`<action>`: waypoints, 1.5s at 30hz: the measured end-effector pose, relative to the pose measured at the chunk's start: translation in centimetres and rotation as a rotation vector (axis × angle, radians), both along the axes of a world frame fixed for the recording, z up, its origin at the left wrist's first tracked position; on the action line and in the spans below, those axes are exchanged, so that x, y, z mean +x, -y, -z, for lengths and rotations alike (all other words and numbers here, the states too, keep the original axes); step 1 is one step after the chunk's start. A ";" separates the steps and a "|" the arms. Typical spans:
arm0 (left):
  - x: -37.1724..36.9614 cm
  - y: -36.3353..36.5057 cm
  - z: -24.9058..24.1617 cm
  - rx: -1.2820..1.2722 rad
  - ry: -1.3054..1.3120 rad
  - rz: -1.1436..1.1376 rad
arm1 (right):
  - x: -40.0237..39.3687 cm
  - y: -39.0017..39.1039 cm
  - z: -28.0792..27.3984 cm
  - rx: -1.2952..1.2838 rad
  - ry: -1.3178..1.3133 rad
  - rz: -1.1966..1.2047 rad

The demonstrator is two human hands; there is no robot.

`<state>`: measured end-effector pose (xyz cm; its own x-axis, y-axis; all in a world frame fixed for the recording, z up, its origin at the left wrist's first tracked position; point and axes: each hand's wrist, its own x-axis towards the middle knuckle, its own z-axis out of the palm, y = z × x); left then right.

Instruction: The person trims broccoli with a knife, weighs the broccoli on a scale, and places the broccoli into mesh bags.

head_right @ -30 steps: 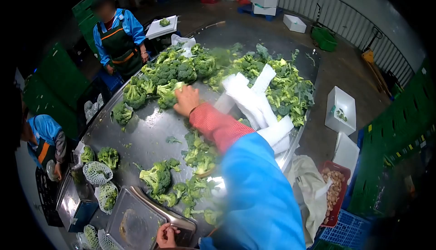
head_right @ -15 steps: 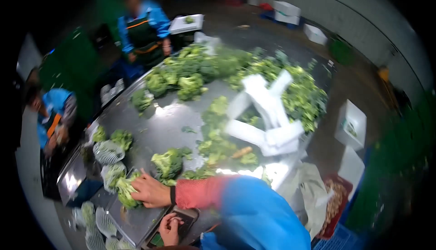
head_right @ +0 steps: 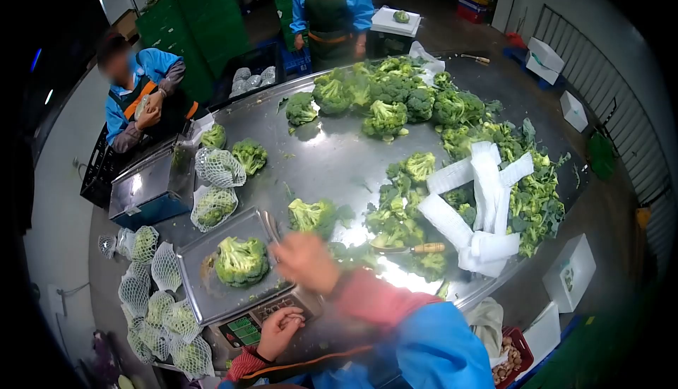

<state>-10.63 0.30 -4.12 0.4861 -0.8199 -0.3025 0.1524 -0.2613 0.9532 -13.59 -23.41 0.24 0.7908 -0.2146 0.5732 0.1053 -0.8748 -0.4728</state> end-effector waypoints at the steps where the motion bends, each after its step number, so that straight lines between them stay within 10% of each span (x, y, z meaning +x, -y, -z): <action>1: 0.0 -0.1 0.3 0.016 0.029 0.009 | -0.6 2.6 1.6 -0.054 -0.099 0.093; 10: -0.2 0.5 1.4 0.021 -0.003 0.041 | -15.5 23.1 9.6 -0.530 -0.866 1.152; 17: 0.0 1.7 -0.8 -0.076 0.421 0.084 | -19.1 25.2 17.2 -0.578 -0.777 1.082; 26: -0.6 6.3 -0.9 -0.359 0.113 0.048 | -6.2 5.4 -4.9 0.226 -0.211 0.221; 35: 2.3 7.1 -6.3 -0.284 0.079 -0.062 | -3.0 -3.2 -5.3 0.445 -0.088 -0.002; 42: 4.0 5.3 -4.5 -0.245 -1.015 -0.017 | -4.1 -6.0 -1.8 0.367 0.039 0.224; 45: 3.7 4.2 -0.2 -0.224 -0.988 -0.045 | -5.1 -7.0 -2.2 0.133 0.104 0.252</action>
